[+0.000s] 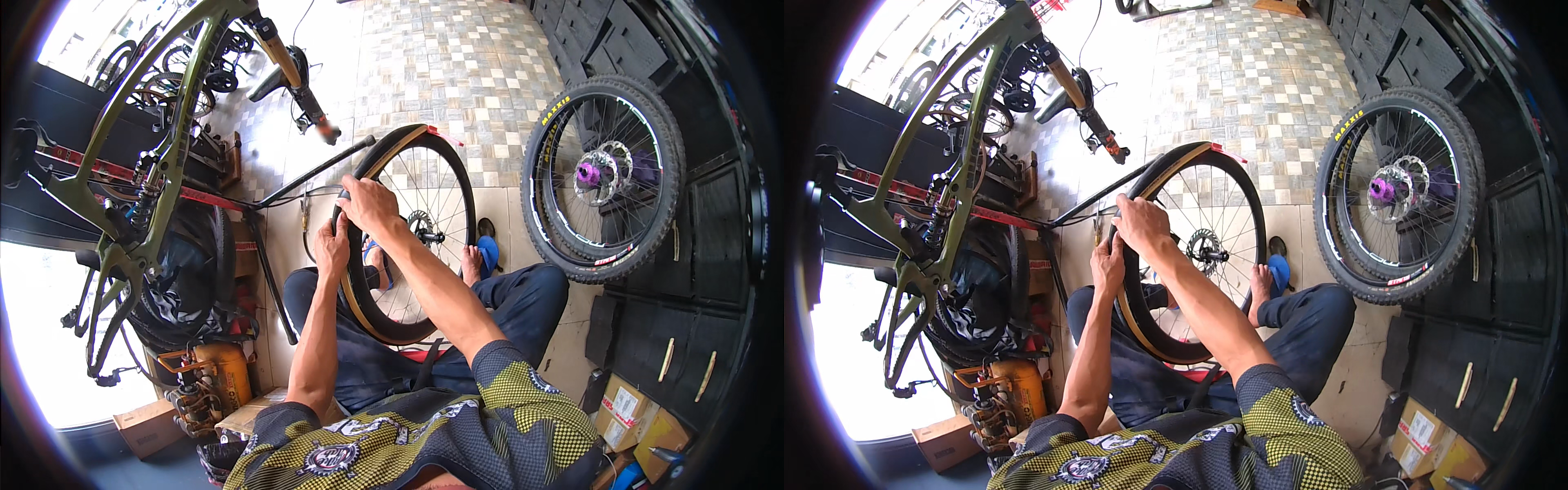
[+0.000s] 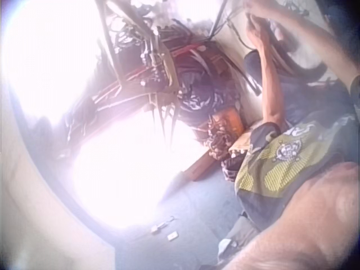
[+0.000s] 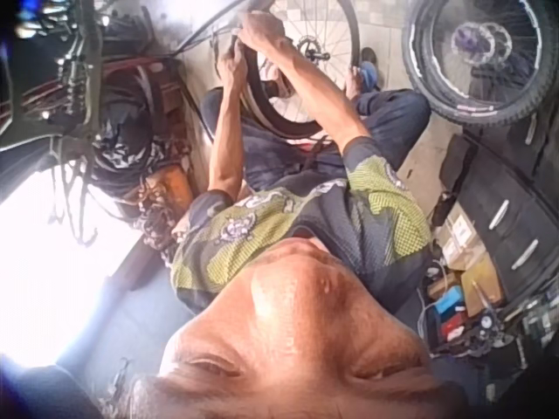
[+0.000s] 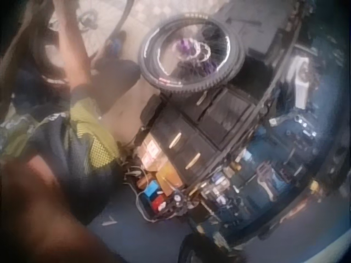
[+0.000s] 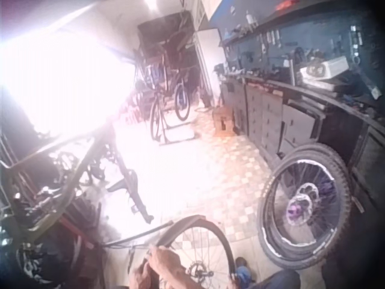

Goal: The person installs a bicycle tire onto a wheel rim. They use a pink tire lever to pry the tire bead over the rim edge, then work the tire around the rim by hand, repeating the lever-assisted seating process until the tire is fully mounted.

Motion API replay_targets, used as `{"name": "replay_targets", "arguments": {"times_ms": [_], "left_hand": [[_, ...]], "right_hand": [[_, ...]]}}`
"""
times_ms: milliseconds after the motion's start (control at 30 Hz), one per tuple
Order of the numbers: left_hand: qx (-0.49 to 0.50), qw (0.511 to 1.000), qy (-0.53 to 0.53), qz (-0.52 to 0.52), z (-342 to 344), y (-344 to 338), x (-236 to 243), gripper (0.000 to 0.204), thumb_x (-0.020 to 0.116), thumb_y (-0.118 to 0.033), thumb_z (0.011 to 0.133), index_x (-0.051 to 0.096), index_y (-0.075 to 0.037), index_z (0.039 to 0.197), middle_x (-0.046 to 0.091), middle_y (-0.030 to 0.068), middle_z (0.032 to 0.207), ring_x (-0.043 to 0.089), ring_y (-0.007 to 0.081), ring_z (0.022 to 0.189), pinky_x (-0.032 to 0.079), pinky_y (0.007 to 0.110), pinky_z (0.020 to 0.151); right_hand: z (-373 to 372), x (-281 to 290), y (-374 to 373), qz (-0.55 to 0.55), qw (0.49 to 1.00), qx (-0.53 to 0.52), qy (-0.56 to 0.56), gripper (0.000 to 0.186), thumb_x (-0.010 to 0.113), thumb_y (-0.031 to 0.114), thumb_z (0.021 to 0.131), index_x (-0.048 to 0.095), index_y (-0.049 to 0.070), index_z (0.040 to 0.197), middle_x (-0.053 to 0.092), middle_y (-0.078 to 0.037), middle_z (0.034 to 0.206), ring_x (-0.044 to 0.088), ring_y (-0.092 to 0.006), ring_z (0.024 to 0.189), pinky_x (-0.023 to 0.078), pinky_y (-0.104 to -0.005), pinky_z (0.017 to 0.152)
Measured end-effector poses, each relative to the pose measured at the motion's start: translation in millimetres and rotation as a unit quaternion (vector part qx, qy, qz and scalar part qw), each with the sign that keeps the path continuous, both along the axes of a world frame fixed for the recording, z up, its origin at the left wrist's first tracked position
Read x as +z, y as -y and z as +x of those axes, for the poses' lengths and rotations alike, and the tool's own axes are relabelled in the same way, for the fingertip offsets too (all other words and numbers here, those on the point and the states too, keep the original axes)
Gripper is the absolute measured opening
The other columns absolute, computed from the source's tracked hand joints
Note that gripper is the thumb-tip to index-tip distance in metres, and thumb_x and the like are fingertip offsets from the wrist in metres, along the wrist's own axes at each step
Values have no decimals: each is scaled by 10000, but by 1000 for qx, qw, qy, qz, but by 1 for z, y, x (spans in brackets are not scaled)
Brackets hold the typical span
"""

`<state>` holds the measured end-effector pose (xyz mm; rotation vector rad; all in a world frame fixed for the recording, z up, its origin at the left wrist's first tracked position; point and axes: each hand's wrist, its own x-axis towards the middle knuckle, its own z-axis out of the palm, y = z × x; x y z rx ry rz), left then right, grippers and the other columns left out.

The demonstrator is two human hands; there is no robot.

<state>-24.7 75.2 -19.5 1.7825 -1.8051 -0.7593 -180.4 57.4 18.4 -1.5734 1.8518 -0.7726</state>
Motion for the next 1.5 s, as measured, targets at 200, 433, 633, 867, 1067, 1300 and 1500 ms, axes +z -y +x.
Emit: {"name": "replay_targets", "arguments": {"times_ms": [200,433,633,867,1067,1300,1500], "left_hand": [[-10,993,94,73,6,24,-7,550,611,-469,1076,727,48,932,721,286,818,708,478,792,518,552,743],[-67,997,40,-2,2,45,-15,416,584,-364,1080,658,45,1065,694,339,986,663,522,972,507,545,845],[-53,997,-20,-43,-4,34,-25,379,575,-352,1095,667,15,1068,700,303,932,665,496,888,511,516,811],[-31,999,37,-18,3,37,-15,462,569,-439,1105,652,9,1026,682,279,922,644,509,919,497,539,819],[-15,997,53,-47,9,32,-23,496,567,-482,1108,662,5,1113,699,315,1006,648,533,992,499,550,857],[-45,996,39,-73,12,35,-32,435,543,-410,1124,676,-19,1260,732,290,1105,688,488,1073,523,526,929],[-61,996,55,-19,10,62,-35,479,577,-470,1107,602,6,1065,649,270,930,622,485,882,501,501,808]], "right_hand": [[-5,0,23,46,998,42,3,327,784,311,965,674,56,1138,790,-211,1002,774,-403,1010,613,-507,899],[2,-11,19,27,999,0,40,325,778,283,970,678,41,1162,784,-224,988,774,-404,994,615,-498,878],[-1,21,51,77,988,99,-91,274,719,273,1012,692,18,1108,790,-220,973,792,-369,981,636,-476,867],[-74,80,62,-147,973,-16,178,434,719,480,1024,729,53,1099,792,-162,919,777,-277,838,586,-408,758],[-167,-30,-22,-205,825,-263,457,300,715,208,1071,585,41,1284,741,-83,984,728,-162,972,573,-302,867],[-178,-129,-70,-199,622,-289,700,377,769,6,977,598,92,1303,744,-86,1006,778,-225,928,669,-310,757],[-117,-153,-51,-112,527,-277,796,259,811,60,965,584,163,894,743,-44,1010,740,-224,991,591,-312,728]]}}
